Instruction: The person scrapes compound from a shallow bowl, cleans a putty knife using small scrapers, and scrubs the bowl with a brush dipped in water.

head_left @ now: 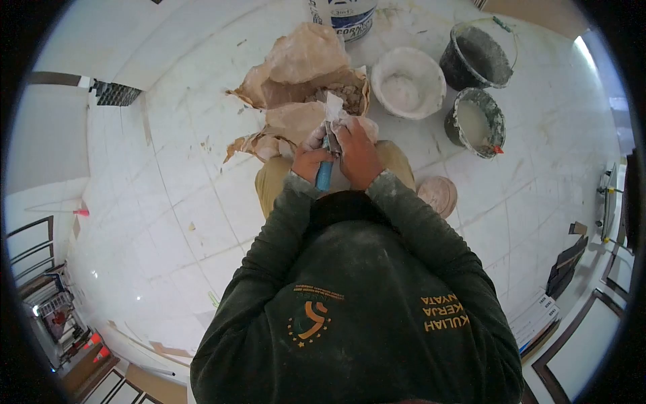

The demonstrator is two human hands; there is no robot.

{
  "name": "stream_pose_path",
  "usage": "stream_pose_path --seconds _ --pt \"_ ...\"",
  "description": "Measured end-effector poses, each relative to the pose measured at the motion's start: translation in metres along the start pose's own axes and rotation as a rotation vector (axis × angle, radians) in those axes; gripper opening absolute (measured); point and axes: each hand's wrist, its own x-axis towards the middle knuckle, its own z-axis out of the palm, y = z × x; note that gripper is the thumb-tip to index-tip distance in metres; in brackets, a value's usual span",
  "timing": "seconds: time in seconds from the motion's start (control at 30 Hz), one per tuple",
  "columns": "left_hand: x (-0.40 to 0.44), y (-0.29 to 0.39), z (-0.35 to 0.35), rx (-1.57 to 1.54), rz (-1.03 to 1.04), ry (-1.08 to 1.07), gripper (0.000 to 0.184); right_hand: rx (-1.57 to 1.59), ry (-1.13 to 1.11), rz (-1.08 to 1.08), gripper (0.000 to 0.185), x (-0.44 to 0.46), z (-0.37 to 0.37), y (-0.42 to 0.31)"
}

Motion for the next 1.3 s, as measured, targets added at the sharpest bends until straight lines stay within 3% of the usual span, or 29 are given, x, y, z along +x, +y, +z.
stream_pose_path --seconds 0.27,0.53,0.57,0.63,0.7,0.8,0.93,1.0,1.07,1.2,1.3 --pt "0.005 -0.01 -0.011 0.037 0.028 0.07 0.065 -0.124 0.078 -0.013 0.036 0.003 0.014 0.003" --pt "-0.001 -0.007 -0.017 0.004 0.056 0.138 0.067 -0.055 -0.007 0.056 0.041 0.011 0.02 0.009" --pt "0.0 -0.011 -0.028 0.425 0.133 0.116 0.06 -0.072 -0.017 0.081 0.042 0.01 0.02 0.011" --pt "0.0 -0.019 -0.035 0.841 0.203 0.083 0.054 -0.068 -0.006 0.1 0.039 0.024 0.019 0.02" --pt "-0.001 -0.001 -0.012 0.073 -0.006 0.094 0.048 -0.06 0.015 0.114 0.037 0.027 0.02 0.022" --pt "-0.004 0.006 -0.008 0.098 0.027 0.124 0.061 0.023 -0.088 0.127 0.036 0.026 0.023 0.021" --pt "-0.006 0.005 -0.006 -0.01 -0.034 0.092 0.061 0.012 -0.029 0.173 0.031 0.031 0.022 0.016" --pt "-0.004 0.003 0.001 0.122 -0.007 0.084 0.063 0.06 0.006 0.237 0.03 0.031 0.025 0.018" --pt "-0.004 0.012 -0.001 0.061 -0.006 0.088 0.062 0.033 0.061 0.093 0.034 0.031 0.027 0.022" --pt "-0.004 0.01 -0.023 0.033 -0.058 -0.003 0.061 -0.067 0.038 0.072 0.032 0.028 0.032 0.027" --pt "-0.008 0.006 -0.004 0.237 0.008 0.107 0.06 0.042 -0.06 0.249 0.034 0.044 0.028 0.031"
